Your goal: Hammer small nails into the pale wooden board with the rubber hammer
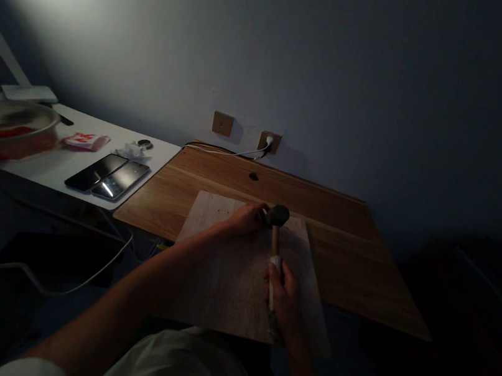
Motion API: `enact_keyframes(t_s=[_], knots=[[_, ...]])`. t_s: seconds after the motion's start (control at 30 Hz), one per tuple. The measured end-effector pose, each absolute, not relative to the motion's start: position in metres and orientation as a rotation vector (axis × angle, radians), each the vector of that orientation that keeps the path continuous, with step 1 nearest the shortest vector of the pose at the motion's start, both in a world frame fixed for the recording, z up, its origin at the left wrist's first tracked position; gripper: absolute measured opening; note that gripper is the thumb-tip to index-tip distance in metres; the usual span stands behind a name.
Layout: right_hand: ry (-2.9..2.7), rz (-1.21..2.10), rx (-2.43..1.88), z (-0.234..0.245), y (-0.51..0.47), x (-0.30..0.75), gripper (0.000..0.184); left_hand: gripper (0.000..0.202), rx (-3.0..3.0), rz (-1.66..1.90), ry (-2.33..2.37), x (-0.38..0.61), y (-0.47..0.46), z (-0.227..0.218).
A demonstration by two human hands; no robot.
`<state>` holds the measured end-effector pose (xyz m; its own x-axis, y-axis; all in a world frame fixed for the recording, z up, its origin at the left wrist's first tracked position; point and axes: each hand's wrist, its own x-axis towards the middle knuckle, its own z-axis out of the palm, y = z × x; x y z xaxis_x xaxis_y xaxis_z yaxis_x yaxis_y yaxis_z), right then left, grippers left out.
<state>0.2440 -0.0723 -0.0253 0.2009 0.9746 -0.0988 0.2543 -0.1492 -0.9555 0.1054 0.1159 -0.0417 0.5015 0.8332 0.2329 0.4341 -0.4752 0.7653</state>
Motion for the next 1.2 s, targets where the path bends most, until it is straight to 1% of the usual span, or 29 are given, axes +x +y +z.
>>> enact_keyframes(t_s=[0.5, 0.83, 1.0, 1.1, 1.2], knots=[[-1.171, 1.002, -1.587, -0.024, -0.071, 0.243, 0.042, 0.042, 2.071, 0.814, 0.992, 0.106, 0.121, -0.049], [-1.158, 1.002, -1.572, -0.027, -0.072, 0.244, 0.045, 0.039, 2.097, 0.763, 1.000, 0.104, 0.118, -0.039], [-1.089, 0.950, -1.553, -0.031, -0.077, 0.244, 0.044, 0.045, 2.332, 0.696, 1.075, 0.104, 0.108, -0.029], [-1.057, 0.957, -1.542, -0.030, -0.078, 0.243, 0.043, 0.055, 2.485, 0.549, 1.088, 0.108, 0.099, -0.022], [-1.040, 0.997, -1.522, -0.026, -0.077, 0.242, 0.044, 0.063, 2.497, 0.448, 1.162, 0.113, 0.092, -0.015]])
